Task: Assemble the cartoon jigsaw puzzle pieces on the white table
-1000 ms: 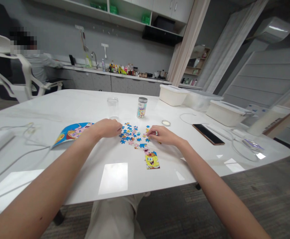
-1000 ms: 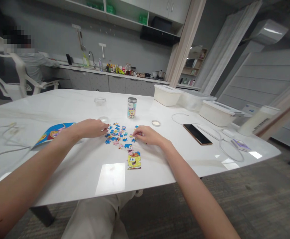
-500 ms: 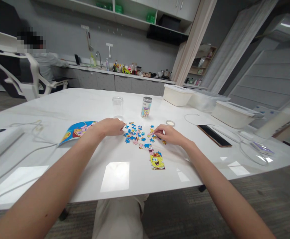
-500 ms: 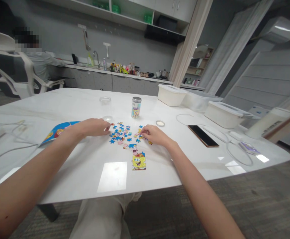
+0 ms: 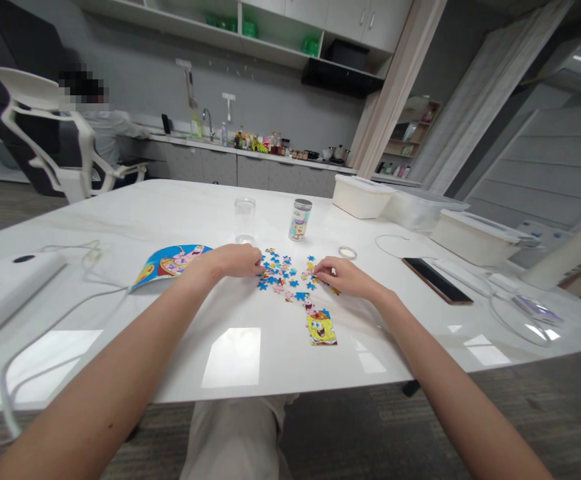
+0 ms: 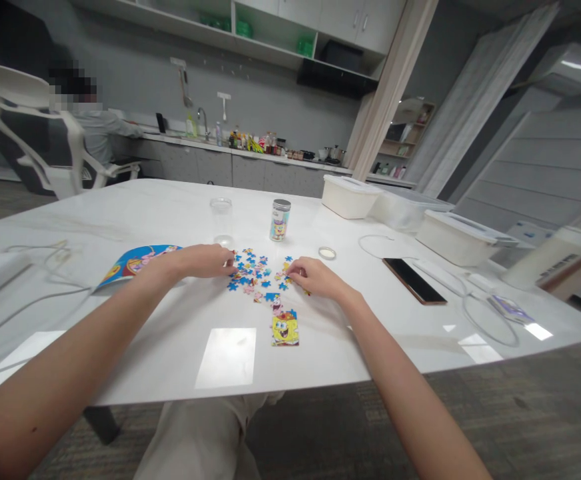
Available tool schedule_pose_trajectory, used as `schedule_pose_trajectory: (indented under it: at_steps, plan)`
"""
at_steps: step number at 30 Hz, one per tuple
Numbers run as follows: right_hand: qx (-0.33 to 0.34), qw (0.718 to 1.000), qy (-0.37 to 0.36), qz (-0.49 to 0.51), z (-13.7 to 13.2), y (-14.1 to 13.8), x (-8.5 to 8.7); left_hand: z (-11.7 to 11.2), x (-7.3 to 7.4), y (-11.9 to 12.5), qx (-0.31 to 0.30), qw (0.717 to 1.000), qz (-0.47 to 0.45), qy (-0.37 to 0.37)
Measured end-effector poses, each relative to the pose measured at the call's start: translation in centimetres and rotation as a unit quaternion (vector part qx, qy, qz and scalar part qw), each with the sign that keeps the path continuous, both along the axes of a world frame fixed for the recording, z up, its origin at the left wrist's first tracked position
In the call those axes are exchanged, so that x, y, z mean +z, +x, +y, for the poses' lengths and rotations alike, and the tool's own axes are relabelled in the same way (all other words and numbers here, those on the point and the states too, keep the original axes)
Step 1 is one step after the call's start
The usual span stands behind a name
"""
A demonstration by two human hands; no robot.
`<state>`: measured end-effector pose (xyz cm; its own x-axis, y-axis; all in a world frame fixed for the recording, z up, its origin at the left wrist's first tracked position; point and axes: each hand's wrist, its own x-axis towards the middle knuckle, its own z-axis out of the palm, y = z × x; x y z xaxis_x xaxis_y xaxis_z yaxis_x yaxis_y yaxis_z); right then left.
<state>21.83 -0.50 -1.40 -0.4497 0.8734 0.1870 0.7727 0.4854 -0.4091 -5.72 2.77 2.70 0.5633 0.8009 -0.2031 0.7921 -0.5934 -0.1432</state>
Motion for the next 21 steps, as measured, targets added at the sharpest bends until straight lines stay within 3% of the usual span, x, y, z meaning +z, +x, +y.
schedule_pose_trajectory:
  at_steps: [21]
  plan:
    - [-0.001,1.0,-0.022,-0.008,-0.66,-0.39,0.55,0.23,-0.43,-0.11,-0.006,1.0,-0.017,-0.009]
